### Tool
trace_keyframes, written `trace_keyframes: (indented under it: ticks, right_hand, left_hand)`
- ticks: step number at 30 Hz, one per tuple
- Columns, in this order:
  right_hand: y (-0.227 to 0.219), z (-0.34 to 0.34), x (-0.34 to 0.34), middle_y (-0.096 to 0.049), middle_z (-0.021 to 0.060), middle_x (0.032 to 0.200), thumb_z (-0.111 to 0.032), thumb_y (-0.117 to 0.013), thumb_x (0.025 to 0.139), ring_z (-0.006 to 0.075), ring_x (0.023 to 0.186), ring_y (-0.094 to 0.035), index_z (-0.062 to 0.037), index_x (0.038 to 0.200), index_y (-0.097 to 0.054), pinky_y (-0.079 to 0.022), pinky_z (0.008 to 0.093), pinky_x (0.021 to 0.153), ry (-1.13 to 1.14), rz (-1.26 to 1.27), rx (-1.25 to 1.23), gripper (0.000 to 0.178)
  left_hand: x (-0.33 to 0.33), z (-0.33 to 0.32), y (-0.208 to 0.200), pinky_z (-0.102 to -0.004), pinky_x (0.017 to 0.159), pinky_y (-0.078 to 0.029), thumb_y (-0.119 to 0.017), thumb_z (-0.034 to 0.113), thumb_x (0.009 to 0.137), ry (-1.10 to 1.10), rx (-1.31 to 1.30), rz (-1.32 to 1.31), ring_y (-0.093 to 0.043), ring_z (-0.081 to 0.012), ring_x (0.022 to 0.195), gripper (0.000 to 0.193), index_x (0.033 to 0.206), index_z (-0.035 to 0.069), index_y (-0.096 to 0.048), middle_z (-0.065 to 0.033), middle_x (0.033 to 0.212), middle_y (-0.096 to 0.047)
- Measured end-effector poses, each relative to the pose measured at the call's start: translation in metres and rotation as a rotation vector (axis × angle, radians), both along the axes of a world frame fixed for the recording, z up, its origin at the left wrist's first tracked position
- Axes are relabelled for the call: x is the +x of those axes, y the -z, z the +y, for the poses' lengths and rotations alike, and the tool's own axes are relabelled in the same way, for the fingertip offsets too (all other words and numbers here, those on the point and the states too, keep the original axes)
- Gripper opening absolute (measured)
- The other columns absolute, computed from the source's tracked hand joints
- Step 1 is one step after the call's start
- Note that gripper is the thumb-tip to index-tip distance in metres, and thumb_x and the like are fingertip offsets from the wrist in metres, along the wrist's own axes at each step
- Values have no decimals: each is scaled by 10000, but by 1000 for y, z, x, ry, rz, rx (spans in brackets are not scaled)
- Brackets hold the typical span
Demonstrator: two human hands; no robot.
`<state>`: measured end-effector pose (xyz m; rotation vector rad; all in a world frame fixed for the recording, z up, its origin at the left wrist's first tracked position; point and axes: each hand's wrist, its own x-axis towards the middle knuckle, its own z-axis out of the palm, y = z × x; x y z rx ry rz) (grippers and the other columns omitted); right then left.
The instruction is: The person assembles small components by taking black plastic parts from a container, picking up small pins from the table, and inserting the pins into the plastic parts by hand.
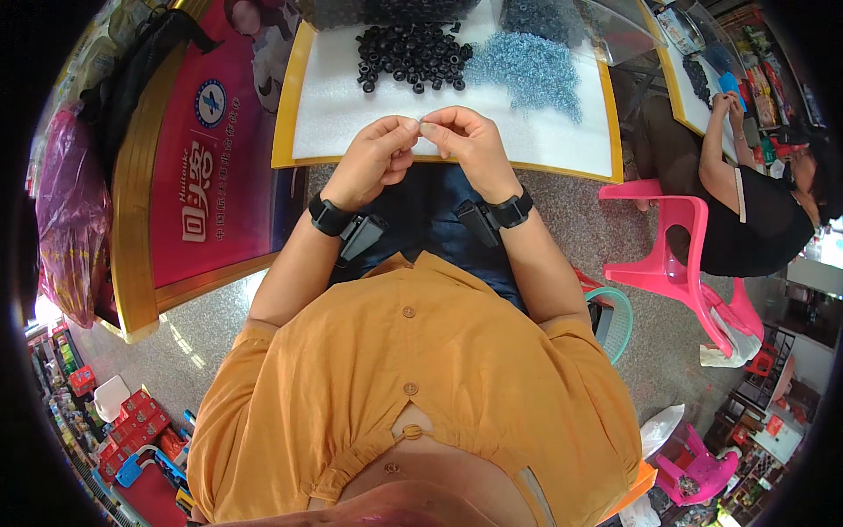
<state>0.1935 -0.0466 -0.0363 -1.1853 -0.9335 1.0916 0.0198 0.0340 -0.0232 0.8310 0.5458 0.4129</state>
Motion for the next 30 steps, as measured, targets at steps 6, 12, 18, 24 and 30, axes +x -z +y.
trace_keyframes:
  ticks: [6, 12, 18, 24, 30]
  right_hand:
    - [-1, -4, -3, -691, 5, 876, -123, -690, 952, 44, 694, -536, -2, 1026, -706, -438, 201, 612, 13, -83, 52, 143]
    - [-2, -5, 3, -685, 8, 868, -143, -676, 963, 51, 682, -547, 0, 991, -701, -453, 212, 618, 112, -193, 12, 149]
    - [1, -1, 21, -682, 72, 907, -146, -694, 922, 150, 736, -611, -17, 1001, -699, -500, 288, 693, 331, -681, 37, 152]
    - [-13, -10, 21, -676, 80, 900, -131, -695, 894, 184, 705, -613, -38, 959, -723, -500, 303, 655, 62, -861, 84, 117]
    - [-23, -22, 16, -690, 106, 816, -122, -706, 875, 197, 710, -650, -20, 935, -731, -510, 313, 665, -163, -905, -50, 121]
  left_hand:
    - [0, 1, 7, -185, 443, -234, -605, 264, 1021, -23, 38, 5, -333, -17, 551, 192, 1005, 72, -600, 69, 732, -429]
    - [3, -3, 4, -187, 447, -231, -574, 290, 1037, -27, 121, 104, -320, -14, 543, 233, 1014, 63, -622, 81, 704, -416]
    - [4, 2, 14, -181, 444, -238, -550, 295, 1048, -74, 20, 75, -314, -19, 543, 249, 1021, 59, -624, 79, 720, -412]
    - [2, 4, 16, -180, 441, -239, -537, 298, 1053, -72, 0, 36, -320, -20, 557, 259, 1036, 52, -616, 73, 751, -420]
    - [2, 7, 15, -181, 439, -240, -544, 288, 1049, -104, -9, -16, -328, -20, 557, 250, 1025, 51, -620, 65, 754, -436]
